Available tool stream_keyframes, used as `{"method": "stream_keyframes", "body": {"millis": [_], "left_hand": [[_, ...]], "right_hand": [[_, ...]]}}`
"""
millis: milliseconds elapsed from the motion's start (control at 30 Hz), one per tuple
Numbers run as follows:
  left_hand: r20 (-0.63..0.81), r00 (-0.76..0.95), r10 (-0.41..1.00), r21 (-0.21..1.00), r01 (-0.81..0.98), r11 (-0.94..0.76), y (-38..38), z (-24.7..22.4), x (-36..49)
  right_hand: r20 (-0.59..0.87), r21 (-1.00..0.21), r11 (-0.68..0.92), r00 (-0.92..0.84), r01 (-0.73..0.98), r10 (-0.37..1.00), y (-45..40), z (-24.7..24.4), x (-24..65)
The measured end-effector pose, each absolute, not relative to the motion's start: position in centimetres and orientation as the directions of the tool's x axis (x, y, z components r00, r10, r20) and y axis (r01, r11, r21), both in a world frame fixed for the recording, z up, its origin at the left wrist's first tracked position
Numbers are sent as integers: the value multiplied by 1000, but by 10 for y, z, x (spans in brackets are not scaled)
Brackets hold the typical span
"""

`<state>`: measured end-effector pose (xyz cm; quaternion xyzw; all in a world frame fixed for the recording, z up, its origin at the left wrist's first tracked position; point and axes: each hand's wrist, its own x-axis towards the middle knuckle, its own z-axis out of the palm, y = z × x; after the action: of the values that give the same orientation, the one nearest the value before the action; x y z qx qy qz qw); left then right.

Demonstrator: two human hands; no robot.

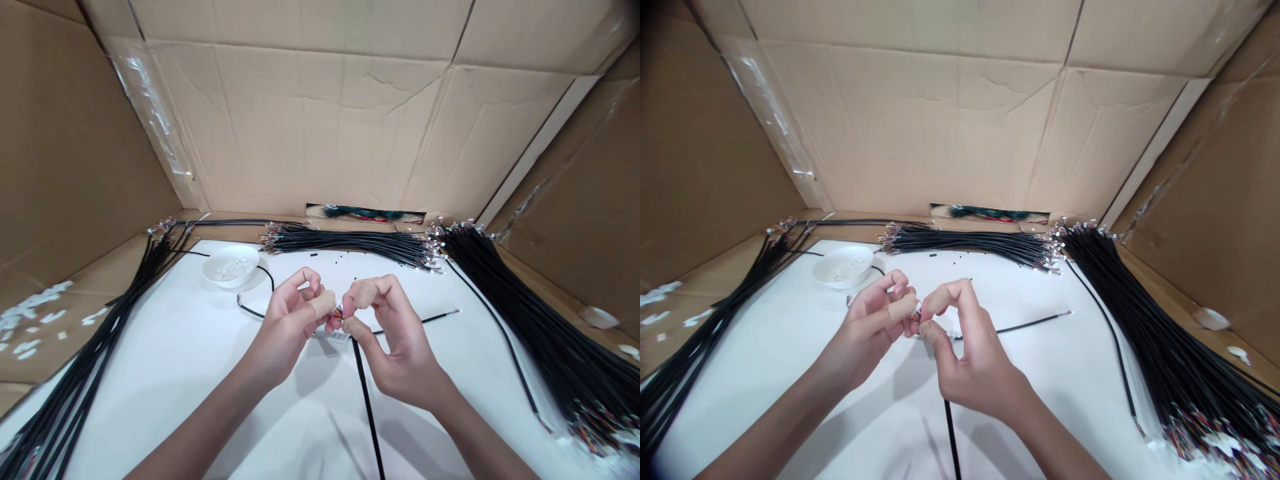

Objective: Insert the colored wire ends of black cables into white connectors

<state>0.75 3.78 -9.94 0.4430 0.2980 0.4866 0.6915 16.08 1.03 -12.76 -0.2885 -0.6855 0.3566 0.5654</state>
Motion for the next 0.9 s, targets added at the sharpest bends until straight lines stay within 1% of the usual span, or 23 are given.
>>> {"method": "stream_keyframes", "body": {"millis": [100, 267, 367, 467, 567, 733, 800, 900], "left_hand": [[11, 348, 937, 905, -402, 139, 38, -100, 7], [20, 344, 939, 913, -389, 123, 37, -101, 8], [35, 347, 937, 921, -375, 104, 37, -101, 8], [53, 349, 936, 928, -363, 83, 36, -101, 9], [65, 347, 935, 932, -355, 67, 35, -102, 10], [64, 356, 932, 933, -353, 70, 33, -102, 11], [59, 357, 932, 934, -350, 75, 31, -101, 10], [54, 354, 934, 934, -348, 78, 29, -100, 9]], "right_hand": [[560, -822, 569, -211, -23, 801, 12, -129, 161], [574, -818, 574, -156, -50, 804, 15, -135, 157], [586, -809, 588, -111, -23, 802, 14, -137, 154], [614, -786, 617, -59, 44, 787, 13, -138, 150], [674, -727, 670, -27, 148, 738, 12, -139, 146], [804, -549, 773, -50, 317, 592, 11, -146, 142], [828, -497, 783, -67, 375, 557, 11, -147, 142], [834, -453, 766, -87, 456, 545, 8, -146, 143]]}}
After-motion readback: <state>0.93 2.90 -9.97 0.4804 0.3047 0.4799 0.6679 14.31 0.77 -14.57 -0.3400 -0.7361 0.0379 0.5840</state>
